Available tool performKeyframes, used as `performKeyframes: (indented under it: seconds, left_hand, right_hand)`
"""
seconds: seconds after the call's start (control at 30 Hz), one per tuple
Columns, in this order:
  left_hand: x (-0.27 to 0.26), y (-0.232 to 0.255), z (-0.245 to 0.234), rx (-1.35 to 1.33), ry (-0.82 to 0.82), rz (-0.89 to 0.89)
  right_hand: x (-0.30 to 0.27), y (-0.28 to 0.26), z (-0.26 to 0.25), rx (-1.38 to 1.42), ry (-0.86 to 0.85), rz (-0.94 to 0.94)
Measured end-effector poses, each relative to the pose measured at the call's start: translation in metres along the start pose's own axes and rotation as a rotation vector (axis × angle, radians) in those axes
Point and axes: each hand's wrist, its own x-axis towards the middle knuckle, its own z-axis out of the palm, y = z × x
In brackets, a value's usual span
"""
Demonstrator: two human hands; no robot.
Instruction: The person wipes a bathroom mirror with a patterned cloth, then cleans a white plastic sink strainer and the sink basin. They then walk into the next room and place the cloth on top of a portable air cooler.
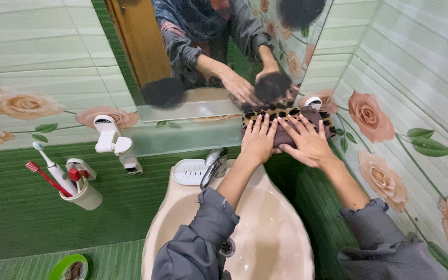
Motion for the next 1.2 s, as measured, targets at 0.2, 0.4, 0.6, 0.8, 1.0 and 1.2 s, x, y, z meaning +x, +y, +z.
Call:
performKeyframes:
  seconds: [0.2, 0.4, 0.6, 0.8, 1.0, 1.2]
  left_hand:
    - [-0.017, -0.024, -0.003, 0.021, 0.017, 0.018]
    - [-0.034, -0.059, -0.001, 0.036, 0.069, 0.028]
    - [-0.057, -0.087, -0.008, 0.053, 0.063, 0.021]
    - [-0.083, -0.116, -0.018, 0.053, 0.053, 0.012]
    - [-0.112, -0.147, -0.031, 0.037, 0.073, -0.016]
    - [-0.147, -0.184, -0.052, 0.062, 0.082, -0.038]
  right_hand:
    - [0.003, -0.031, -0.001, -0.045, -0.017, 0.013]
    - [0.01, -0.068, 0.0, -0.023, -0.011, -0.009]
    - [0.015, -0.104, -0.002, -0.022, -0.007, -0.023]
    - [0.022, -0.14, -0.004, -0.02, -0.021, -0.032]
    - [0.031, -0.184, -0.007, -0.029, -0.058, -0.035]
    - [0.042, -0.233, -0.007, -0.026, -0.064, -0.063]
